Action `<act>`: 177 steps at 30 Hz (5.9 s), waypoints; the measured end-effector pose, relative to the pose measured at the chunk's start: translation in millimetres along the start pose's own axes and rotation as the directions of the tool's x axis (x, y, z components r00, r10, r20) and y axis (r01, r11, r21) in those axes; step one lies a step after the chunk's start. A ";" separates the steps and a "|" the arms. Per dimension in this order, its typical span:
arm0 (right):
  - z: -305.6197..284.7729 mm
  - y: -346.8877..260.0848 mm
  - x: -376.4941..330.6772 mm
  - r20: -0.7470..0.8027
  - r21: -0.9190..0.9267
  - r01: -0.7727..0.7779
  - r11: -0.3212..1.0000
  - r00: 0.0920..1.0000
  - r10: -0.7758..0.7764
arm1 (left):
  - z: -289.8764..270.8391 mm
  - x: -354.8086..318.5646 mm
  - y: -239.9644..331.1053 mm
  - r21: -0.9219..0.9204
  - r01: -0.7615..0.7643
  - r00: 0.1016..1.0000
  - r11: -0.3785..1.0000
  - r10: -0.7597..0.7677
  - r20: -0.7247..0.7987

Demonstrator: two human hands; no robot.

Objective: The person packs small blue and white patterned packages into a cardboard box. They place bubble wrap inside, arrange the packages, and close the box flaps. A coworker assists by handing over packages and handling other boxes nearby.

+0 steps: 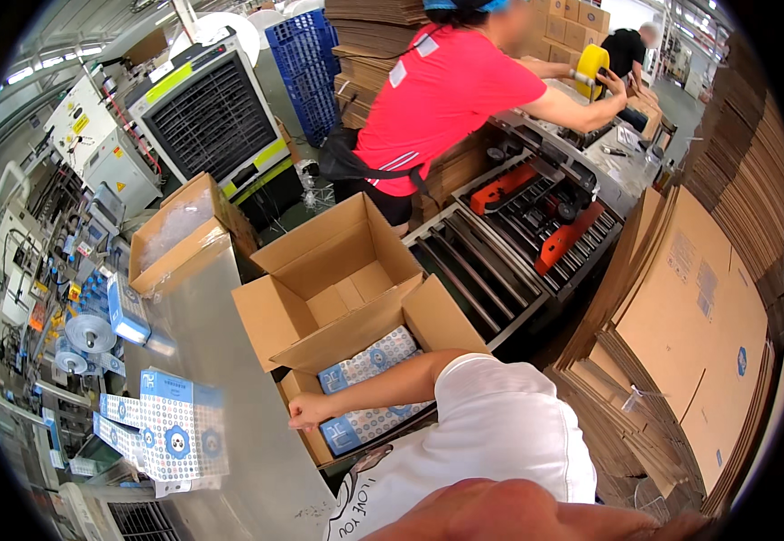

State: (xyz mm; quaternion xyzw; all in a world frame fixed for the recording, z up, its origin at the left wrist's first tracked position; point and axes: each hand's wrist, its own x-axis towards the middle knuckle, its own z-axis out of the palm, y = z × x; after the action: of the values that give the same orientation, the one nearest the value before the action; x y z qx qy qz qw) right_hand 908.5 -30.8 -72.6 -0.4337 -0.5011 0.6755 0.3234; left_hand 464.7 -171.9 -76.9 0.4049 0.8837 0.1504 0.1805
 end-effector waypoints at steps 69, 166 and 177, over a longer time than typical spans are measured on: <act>-9.9 -11.2 47.0 0.152 -0.065 0.102 0.993 0.984 -0.091 | -53.5 -75.5 -146.0 0.116 0.392 0.835 0.912 -0.301 -0.460; -211.9 19.4 -262.4 -0.903 -0.227 -0.594 0.772 0.426 0.062 | 253.9 -62.4 304.3 -0.259 -0.932 0.241 0.255 0.967 0.083; -263.3 -2.7 -223.9 -0.675 -0.272 -0.380 0.884 0.730 0.106 | 205.2 -81.8 358.5 -0.326 -0.697 0.564 0.639 0.769 0.301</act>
State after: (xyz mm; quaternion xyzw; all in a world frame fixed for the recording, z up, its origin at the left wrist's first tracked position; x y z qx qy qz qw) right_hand 1240.9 -120.8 -43.5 -0.7568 -0.4217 0.4080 0.2881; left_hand 841.9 14.4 -95.6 0.7405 0.5584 0.1975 0.3175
